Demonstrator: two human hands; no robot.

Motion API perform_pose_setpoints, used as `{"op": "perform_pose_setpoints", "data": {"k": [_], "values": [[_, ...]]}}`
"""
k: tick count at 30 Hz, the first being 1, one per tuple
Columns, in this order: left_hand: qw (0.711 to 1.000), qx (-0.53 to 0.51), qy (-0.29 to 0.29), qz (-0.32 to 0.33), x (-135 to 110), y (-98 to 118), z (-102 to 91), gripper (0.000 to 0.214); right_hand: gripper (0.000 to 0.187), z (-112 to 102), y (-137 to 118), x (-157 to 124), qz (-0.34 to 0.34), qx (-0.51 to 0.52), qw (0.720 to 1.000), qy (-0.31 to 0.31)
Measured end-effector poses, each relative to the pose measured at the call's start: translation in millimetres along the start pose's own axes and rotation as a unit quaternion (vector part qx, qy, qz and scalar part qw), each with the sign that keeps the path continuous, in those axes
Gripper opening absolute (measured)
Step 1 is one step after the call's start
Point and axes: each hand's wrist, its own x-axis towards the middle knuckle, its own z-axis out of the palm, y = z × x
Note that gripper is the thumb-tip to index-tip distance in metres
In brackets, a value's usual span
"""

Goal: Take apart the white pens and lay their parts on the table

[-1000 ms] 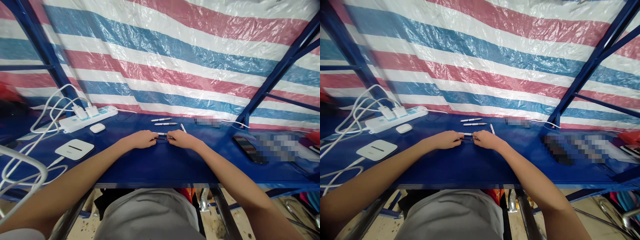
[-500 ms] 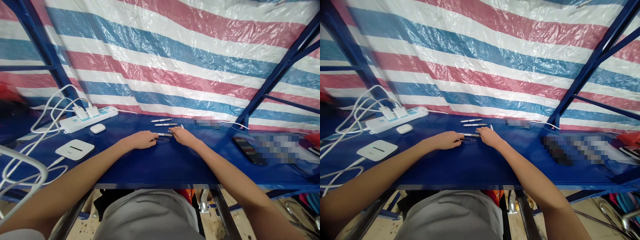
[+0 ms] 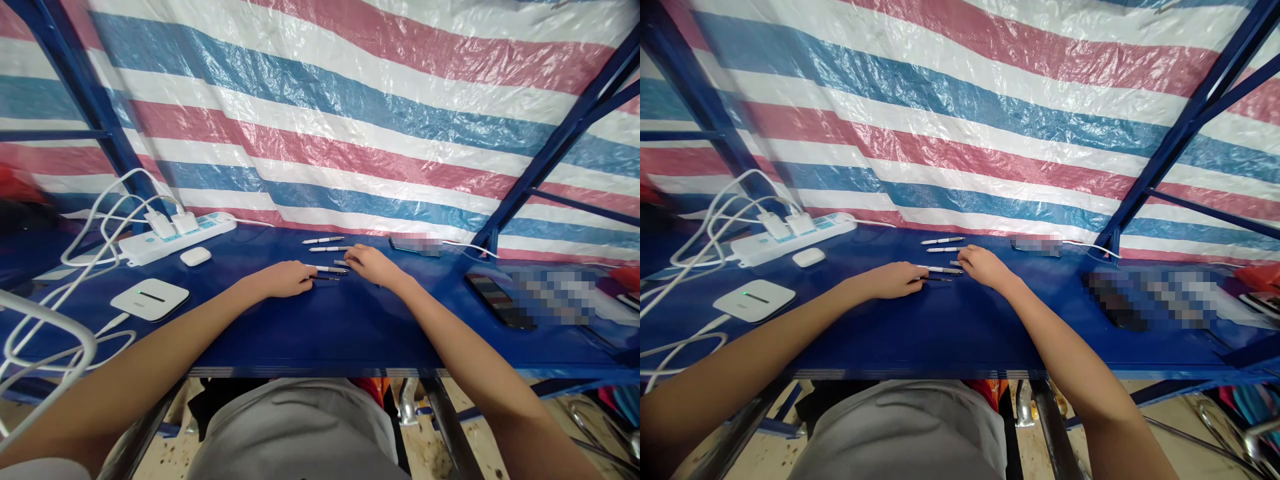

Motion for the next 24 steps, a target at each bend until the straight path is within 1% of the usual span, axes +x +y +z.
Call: {"op": "perform_pose_setpoints", "data": {"k": [4,6,18,24], "values": [[1.0,0.001,-0.004,-0.003,0,0,-0.8,0.018,0.022,-5,-3,-2,-0.024,0.015,0.998,-0.055],[1.0,0.0,-0.005,-0.004,0,1,-1.4,0.018,0.022,-4,-5,-3,-0.025,0.018,0.997,-0.068],[1.0,0.0,-0.006,0.001,0,0,0.0,0.017,0.024,5,-10,-2,-0.013,0.021,0.995,-0.093],[1.0,-0.001,-0.009,-0.002,0,-1,0.3,0.018,0.019,2,-13,-2,-0.001,0.027,0.994,-0.104]]}}
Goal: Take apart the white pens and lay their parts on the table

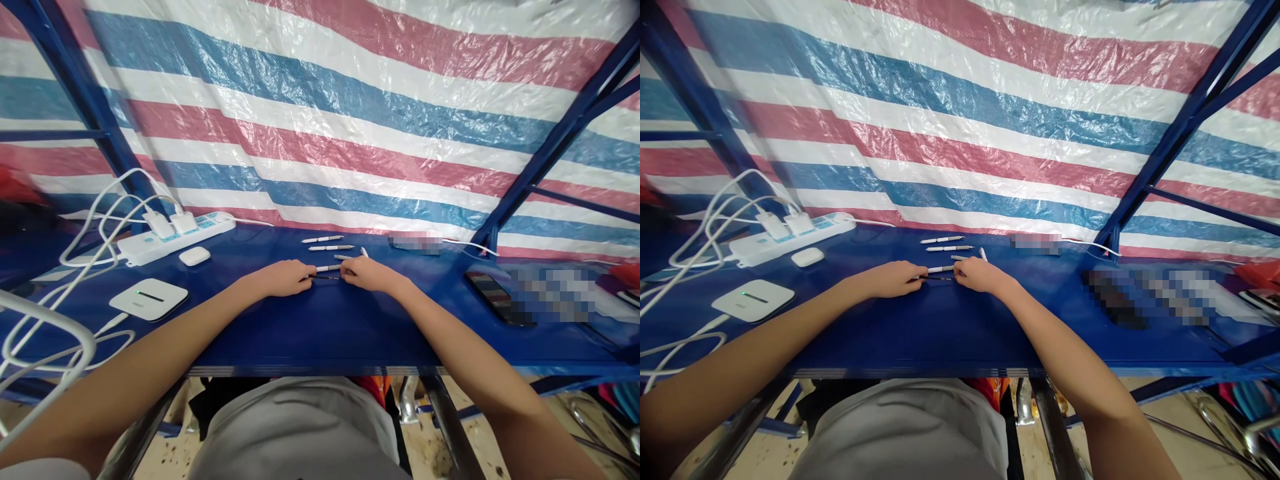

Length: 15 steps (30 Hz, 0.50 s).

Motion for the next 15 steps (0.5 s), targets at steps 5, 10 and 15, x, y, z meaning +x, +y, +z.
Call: {"op": "perform_pose_setpoints", "data": {"k": [5,10,15], "values": [[1.0,-0.002,0.003,0.002,0,-1,0.6,0.019,0.019,-20,11,-9,0.047,-0.005,0.998,0.033],[1.0,-0.006,0.0,0.005,-1,-1,-0.1,0.02,0.019,-29,35,-13,0.116,-0.024,0.992,0.054],[1.0,-0.007,0.002,0.004,-1,-1,0.6,0.02,0.022,-11,42,-3,0.17,-0.047,0.983,0.039]]}}
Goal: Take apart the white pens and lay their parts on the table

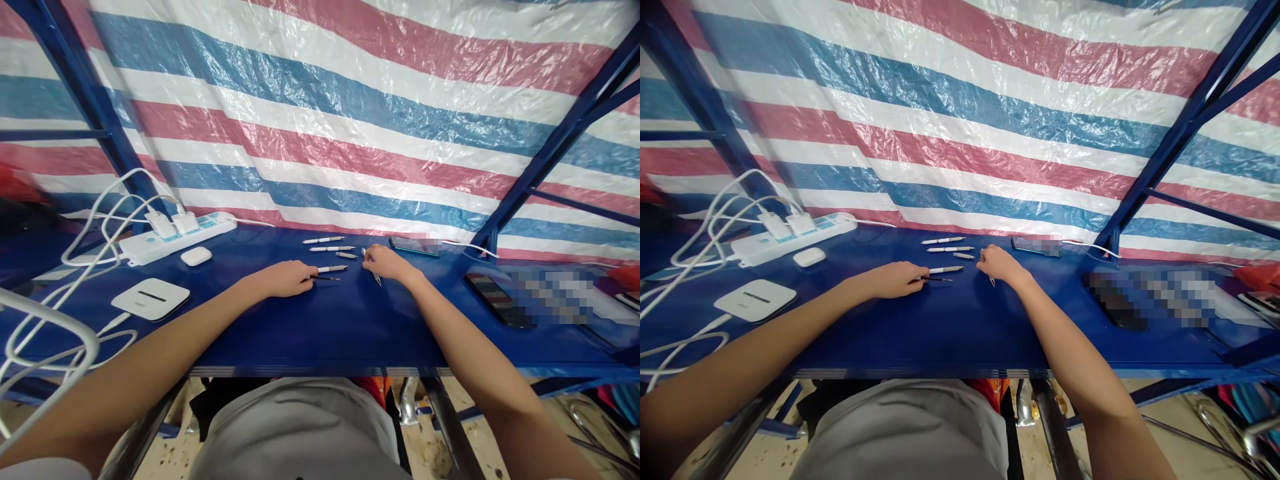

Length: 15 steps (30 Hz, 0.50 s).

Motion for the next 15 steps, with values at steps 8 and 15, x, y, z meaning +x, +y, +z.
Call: {"op": "perform_pose_setpoints", "data": {"k": [8,15], "values": [[1.0,-0.002,-0.001,-0.001,0,0,-0.5,0.019,0.031,6,7,4,0.068,-0.006,0.996,-0.064],[1.0,0.0,0.001,-0.001,0,1,-1.1,0.02,0.031,2,12,3,0.066,0.004,0.996,-0.063]]}}
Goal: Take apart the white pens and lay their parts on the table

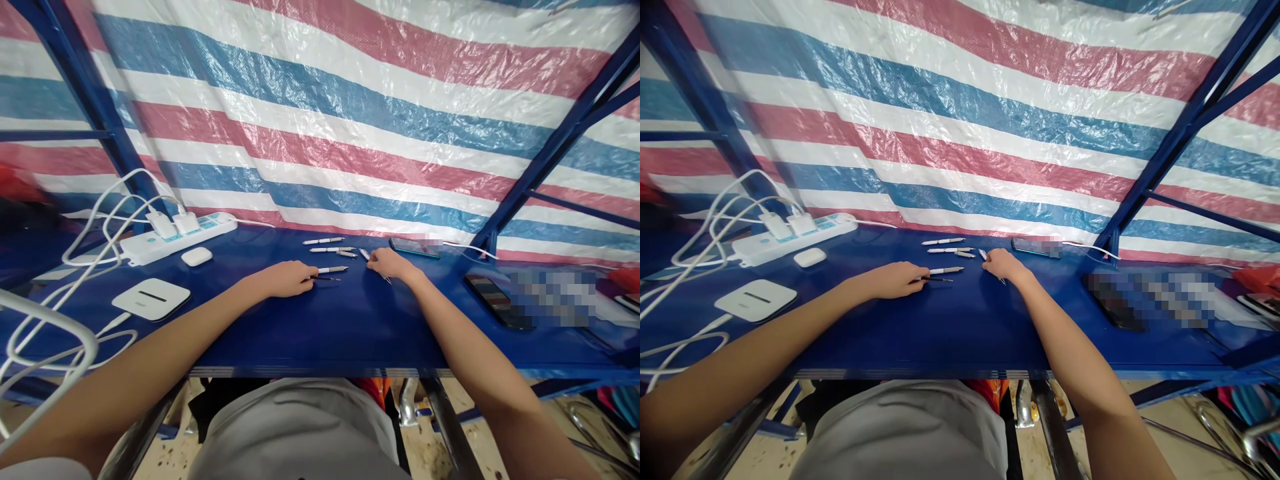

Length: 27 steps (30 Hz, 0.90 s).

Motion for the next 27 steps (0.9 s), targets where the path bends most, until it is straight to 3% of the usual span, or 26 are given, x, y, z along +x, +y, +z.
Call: {"op": "perform_pose_setpoints", "data": {"k": [6,13,27], "values": [[1.0,0.003,0.015,-0.019,-2,-5,-6.7,0.021,0.033,-1,-2,-1,-0.014,0.002,0.999,0.034],[0.991,0.015,0.087,-0.096,-4,-23,-18.2,0.025,0.024,-5,-7,-4,-0.054,0.009,0.996,0.076],[0.993,0.0,0.081,-0.085,2,-27,-9.7,0.035,0.02,-3,-7,-6,-0.12,0.043,0.989,0.068]]}}
